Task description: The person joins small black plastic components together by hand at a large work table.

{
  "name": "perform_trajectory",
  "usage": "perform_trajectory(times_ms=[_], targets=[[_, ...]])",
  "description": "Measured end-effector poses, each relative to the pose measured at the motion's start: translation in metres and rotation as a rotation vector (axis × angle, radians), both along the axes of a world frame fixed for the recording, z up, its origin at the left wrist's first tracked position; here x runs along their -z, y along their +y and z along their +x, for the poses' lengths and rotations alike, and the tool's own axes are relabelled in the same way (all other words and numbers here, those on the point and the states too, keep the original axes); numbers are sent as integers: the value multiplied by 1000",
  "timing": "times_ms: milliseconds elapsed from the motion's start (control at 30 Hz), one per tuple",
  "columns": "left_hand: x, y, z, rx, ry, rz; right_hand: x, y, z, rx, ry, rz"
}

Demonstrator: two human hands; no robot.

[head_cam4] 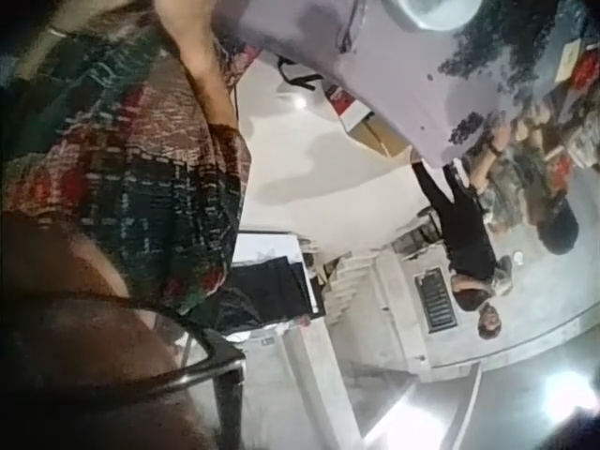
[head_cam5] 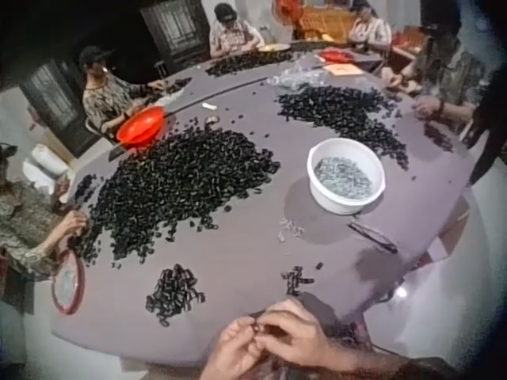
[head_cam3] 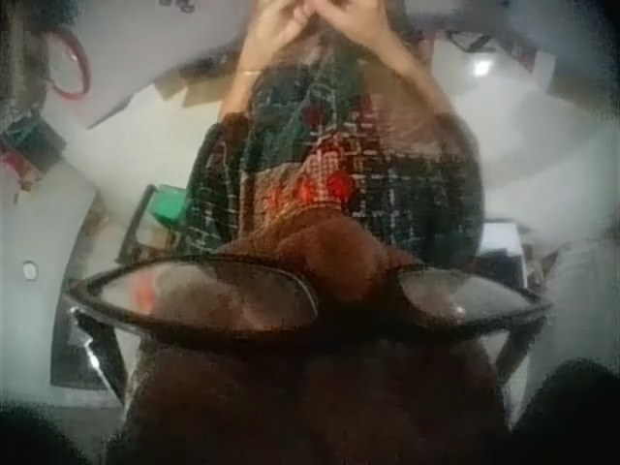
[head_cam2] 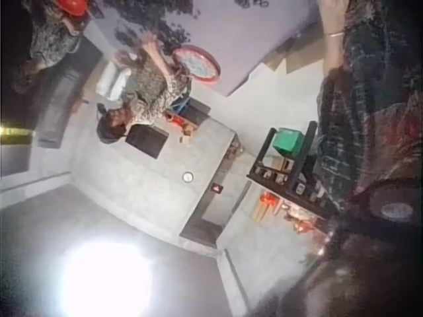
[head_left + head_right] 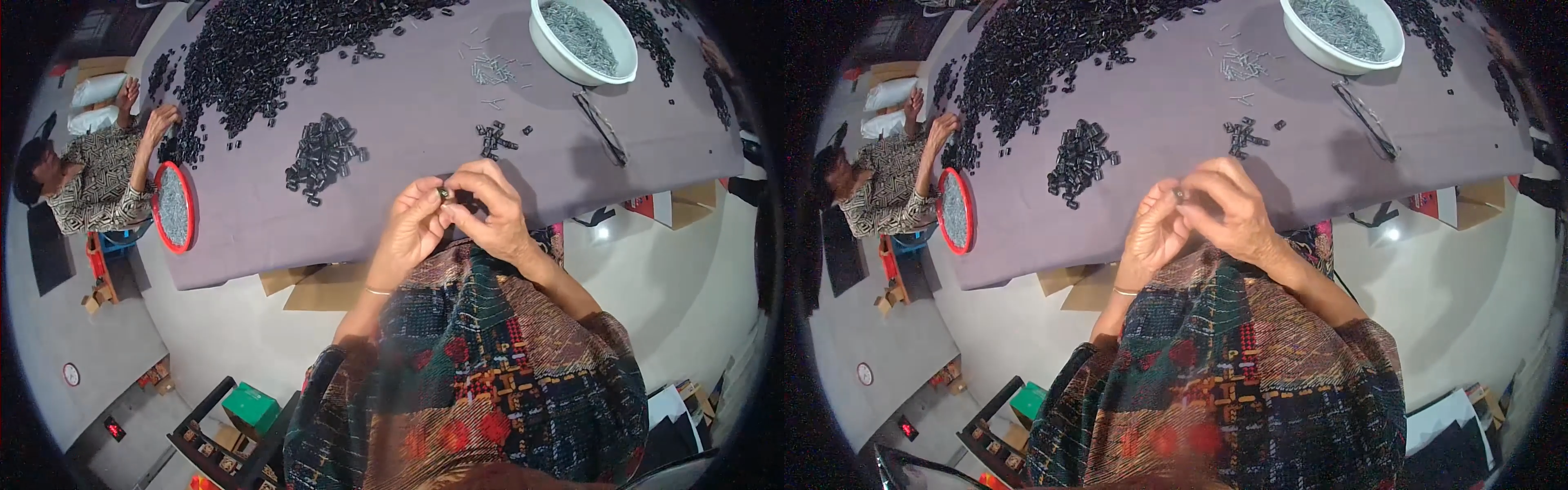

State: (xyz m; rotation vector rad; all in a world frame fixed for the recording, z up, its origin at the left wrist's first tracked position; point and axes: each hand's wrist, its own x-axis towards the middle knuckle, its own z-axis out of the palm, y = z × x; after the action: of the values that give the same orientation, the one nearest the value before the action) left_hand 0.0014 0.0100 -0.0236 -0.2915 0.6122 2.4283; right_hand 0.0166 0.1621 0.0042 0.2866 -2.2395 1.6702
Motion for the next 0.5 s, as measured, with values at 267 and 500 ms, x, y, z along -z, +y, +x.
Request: perform_trajectory(times_ms=[267, 500], targets=[[-1, -5, -6, 37, 18, 90, 1, 42, -15, 255, 12, 239], [3, -12, -8, 85, 38, 55, 1, 82, -44, 295, -45, 573]])
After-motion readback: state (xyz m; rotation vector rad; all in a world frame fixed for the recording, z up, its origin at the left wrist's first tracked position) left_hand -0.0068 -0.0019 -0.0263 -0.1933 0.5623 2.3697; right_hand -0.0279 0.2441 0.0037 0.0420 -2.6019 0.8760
